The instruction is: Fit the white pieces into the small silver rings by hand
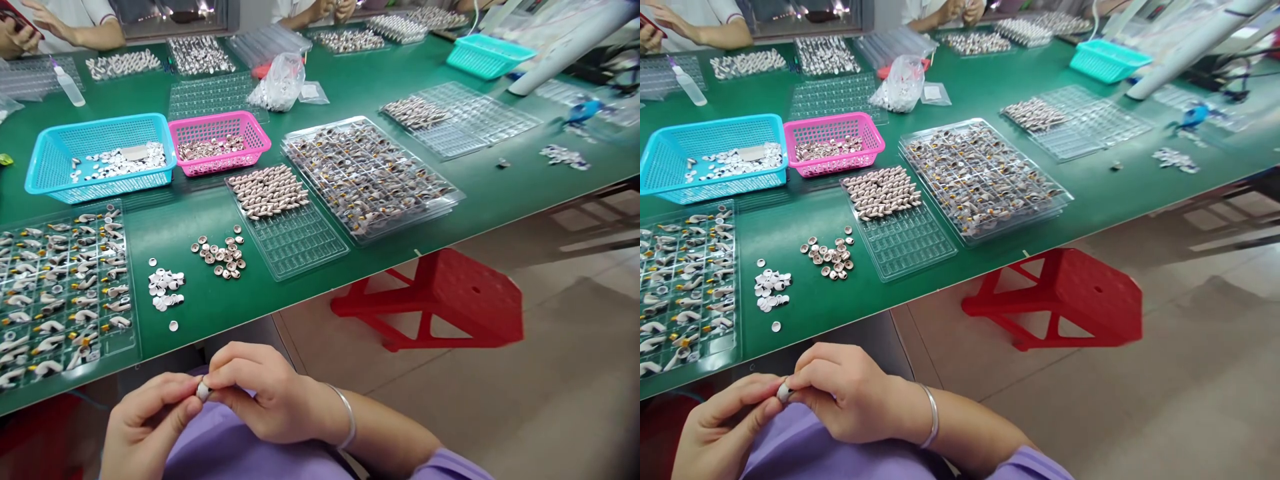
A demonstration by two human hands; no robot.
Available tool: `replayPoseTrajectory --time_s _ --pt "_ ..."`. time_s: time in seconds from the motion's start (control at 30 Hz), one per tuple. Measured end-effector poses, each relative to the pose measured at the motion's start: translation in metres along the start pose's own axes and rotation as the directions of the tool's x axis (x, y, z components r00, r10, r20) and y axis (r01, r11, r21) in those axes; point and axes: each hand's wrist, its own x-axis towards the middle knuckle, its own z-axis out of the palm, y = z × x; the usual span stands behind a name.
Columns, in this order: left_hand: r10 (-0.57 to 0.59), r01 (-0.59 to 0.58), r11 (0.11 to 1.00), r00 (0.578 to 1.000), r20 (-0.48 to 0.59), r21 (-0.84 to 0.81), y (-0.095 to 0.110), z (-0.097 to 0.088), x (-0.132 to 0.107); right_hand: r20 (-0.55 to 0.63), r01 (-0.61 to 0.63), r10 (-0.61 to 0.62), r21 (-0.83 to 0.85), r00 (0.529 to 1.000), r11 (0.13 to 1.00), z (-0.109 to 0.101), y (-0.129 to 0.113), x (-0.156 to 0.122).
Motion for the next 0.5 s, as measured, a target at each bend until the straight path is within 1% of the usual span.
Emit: replayPoseTrajectory --time_s 0.1,0.17,0.3,0.5 --pt "-0.005 0.005 1.000 1.000 -0.008 0.001 0.001 0.000 -0.001 0.020 -0.004 0.004 -0.002 1.000 1.000 -0.001 0.000 0.000" --pt "-0.014 0.014 1.000 1.000 -0.005 -0.011 0.000 0.000 -0.001 0.011 -0.004 0.004 -0.001 1.000 1.000 0.000 0.000 0.000" --pt "-0.006 0.006 0.998 1.000 0.003 -0.061 -0.001 0.002 0.001 -0.035 -0.007 0.008 0.025 0.999 1.000 0.004 0.000 -0.001" --pt "0.007 -0.012 0.988 0.999 -0.033 -0.153 0.000 0.007 0.002 -0.100 -0.026 0.035 0.089 0.994 0.996 0.010 0.000 -0.001"
